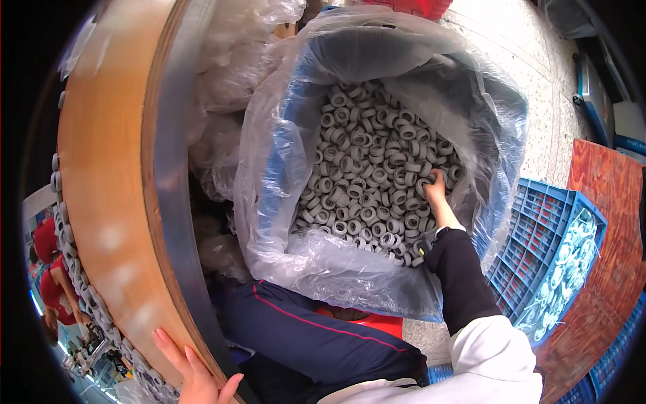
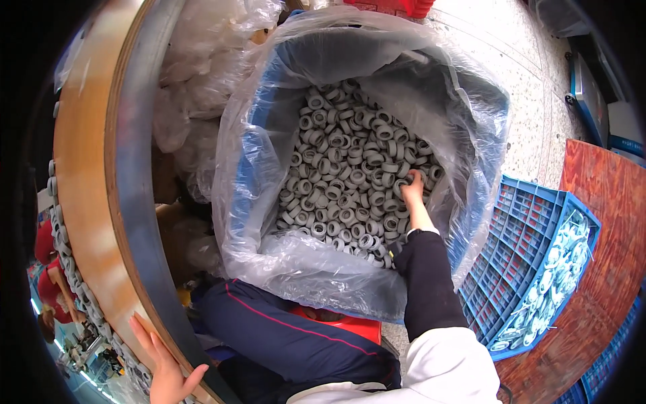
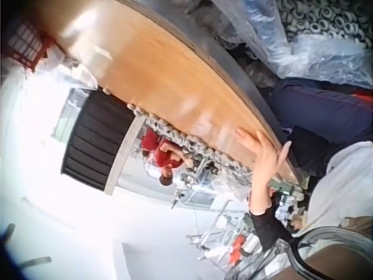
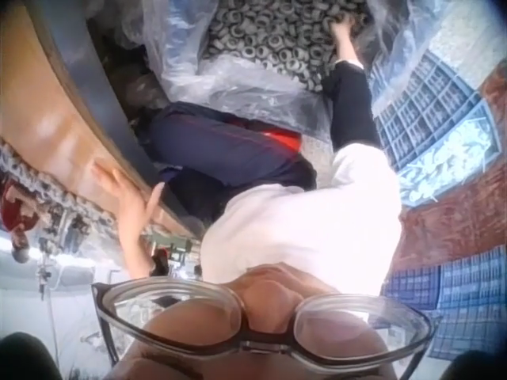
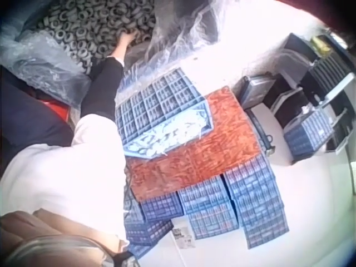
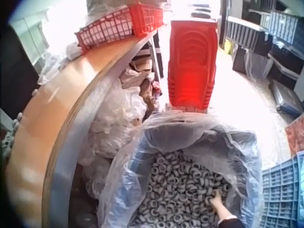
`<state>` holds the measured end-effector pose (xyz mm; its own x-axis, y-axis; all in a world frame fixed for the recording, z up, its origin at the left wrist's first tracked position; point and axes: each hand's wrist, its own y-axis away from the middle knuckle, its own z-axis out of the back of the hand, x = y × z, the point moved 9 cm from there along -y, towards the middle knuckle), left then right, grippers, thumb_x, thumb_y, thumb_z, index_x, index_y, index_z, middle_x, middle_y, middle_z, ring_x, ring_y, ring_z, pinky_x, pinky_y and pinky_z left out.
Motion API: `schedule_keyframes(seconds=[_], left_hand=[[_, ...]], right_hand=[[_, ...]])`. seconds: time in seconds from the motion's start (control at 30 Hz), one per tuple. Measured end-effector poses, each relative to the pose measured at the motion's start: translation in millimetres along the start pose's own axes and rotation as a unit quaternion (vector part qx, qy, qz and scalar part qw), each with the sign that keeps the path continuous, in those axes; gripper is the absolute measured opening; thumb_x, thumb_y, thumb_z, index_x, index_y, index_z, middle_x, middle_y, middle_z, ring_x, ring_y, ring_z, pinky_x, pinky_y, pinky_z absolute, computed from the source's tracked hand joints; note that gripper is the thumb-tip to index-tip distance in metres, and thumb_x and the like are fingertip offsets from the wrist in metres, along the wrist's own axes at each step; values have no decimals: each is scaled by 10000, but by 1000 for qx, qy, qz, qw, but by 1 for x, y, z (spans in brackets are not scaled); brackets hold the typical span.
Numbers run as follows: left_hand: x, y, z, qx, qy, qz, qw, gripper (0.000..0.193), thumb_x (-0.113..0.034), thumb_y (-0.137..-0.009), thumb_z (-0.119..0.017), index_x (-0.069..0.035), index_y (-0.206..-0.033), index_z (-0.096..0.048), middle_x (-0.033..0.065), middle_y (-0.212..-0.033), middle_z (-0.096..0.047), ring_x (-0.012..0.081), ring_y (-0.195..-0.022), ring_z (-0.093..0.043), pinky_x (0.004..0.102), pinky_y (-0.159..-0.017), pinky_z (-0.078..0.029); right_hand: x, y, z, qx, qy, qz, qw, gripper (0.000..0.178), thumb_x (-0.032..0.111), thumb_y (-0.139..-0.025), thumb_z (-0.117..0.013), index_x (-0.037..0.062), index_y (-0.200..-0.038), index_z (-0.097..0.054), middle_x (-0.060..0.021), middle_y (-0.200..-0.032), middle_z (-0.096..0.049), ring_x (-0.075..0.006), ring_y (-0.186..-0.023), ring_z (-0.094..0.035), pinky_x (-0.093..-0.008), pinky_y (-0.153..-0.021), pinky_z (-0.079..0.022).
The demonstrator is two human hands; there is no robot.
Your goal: Manually press and assemble plastic or rubber ring-shaped components using a hydraulic or pneumatic press machine.
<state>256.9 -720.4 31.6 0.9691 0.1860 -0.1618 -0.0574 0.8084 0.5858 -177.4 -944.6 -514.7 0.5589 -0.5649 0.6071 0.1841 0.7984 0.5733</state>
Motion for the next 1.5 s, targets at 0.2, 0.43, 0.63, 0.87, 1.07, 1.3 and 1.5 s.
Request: schedule_keyframes(seconds=[0.2,0.43,0.63,0.87,1.07,1.3,1.5], left_hand=[[18,20,3,-49,-13,20,998,1132,-424,-672,-726,-97,-1433,46,309,-1430,140,492,-1322,105,601,-1024,-20],[4,8,7,-54,8,8,998,1050,-280,-670,-734,-98,-1436,-40,327,-1420,132,537,-1297,112,667,-983,-6],[5,16,3,-144,35,-3,989,984,-290,-679,-722,-156,-1439,-112,250,-1460,101,466,-1324,146,628,-1002,49],[-6,109,-6,-332,80,-22,940,765,-474,-769,-609,-115,-1379,-319,196,-1461,-134,425,-1338,-102,644,-1015,-113],[-67,207,-83,-471,195,-142,848,582,-387,-737,-657,-84,-1212,-512,178,-1319,-392,350,-1247,-348,518,-1019,-275],[-37,260,-165,-542,203,-7,815,507,-91,-664,-661,-84,-1161,-558,83,-876,-513,236,-766,-550,328,-665,-486],[-1,328,-311,-488,422,266,716,331,-16,-668,-636,-46,-996,-609,113,-900,-550,249,-779,-589,321,-653,-504]], right_hand=[[52,89,-62,200,-424,-138,873,484,-82,-740,-498,217,-1116,-434,-68,-1028,-509,-226,-757,-578,-313,-540,-487],[227,244,-33,461,-545,-124,689,501,-8,-778,-571,215,-1190,-392,-109,-1028,-491,-253,-739,-579,-266,-519,-457],[318,391,-27,528,-416,63,738,426,67,-760,-579,172,-1146,-432,-55,-996,-502,-190,-787,-537,-296,-608,-468],[350,526,-5,504,-324,227,768,407,106,-812,-577,126,-1184,-412,-88,-1115,-495,-184,-754,-574,-240,-548,-439],[293,638,-58,680,-46,286,674,418,190,-838,-540,46,-1219,-447,-123,-1128,-531,-226,-1016,-552,-322,-830,-465],[170,693,-106,815,59,-196,542,473,186,-888,-503,39,-1305,-334,-156,-1221,-471,-253,-1123,-494,-404,-950,-405],[165,777,-95,855,158,-279,408,701,246,-879,-521,62,-1410,-102,-211,-1355,-352,-379,-1205,-410,-530,-990,-343]])
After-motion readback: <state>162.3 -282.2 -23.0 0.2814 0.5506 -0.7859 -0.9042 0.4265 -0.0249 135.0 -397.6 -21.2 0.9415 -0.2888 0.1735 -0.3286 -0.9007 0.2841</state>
